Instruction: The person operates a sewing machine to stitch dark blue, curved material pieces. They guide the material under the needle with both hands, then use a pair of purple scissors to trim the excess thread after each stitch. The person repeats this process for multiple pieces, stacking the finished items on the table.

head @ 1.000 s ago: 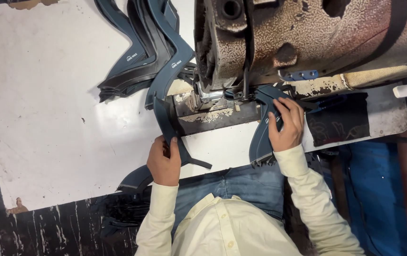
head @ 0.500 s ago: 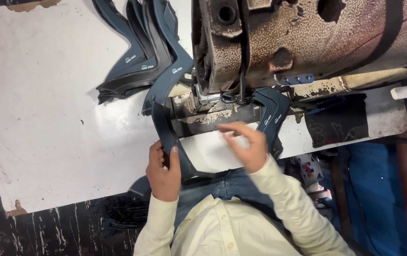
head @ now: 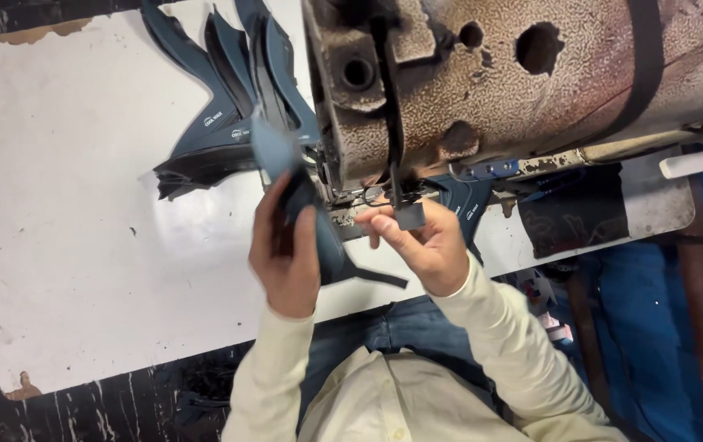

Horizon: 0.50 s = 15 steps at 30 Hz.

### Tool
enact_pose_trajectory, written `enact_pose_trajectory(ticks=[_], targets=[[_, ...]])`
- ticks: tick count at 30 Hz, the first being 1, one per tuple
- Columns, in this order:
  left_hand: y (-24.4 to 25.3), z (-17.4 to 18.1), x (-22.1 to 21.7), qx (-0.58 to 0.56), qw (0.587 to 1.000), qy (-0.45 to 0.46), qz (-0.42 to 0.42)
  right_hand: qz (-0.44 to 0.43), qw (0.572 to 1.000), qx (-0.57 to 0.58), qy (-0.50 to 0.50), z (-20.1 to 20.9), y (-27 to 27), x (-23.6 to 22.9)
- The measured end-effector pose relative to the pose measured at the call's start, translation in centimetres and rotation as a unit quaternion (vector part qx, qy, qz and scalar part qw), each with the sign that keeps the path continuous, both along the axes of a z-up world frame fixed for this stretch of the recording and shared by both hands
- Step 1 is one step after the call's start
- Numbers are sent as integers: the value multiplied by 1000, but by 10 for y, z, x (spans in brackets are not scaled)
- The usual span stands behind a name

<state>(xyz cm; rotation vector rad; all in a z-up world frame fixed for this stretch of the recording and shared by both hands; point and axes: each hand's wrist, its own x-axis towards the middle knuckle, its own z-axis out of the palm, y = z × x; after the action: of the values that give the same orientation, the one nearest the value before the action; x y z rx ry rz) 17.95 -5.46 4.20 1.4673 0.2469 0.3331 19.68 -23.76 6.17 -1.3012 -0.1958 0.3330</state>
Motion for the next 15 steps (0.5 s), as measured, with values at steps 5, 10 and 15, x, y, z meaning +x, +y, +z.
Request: enact_pose_trajectory(ticks=[5, 10, 15], targets=[[0, 12, 18, 13, 995, -54, -80, -124, 901, -289, -300, 26, -3, 20], [1, 26, 12, -13, 991, 35, -132, -116, 803, -436, -389, 21, -3, 26], [-2, 15, 26, 60, 991, 1, -121, -101, 854, -365, -356, 32, 11, 30]])
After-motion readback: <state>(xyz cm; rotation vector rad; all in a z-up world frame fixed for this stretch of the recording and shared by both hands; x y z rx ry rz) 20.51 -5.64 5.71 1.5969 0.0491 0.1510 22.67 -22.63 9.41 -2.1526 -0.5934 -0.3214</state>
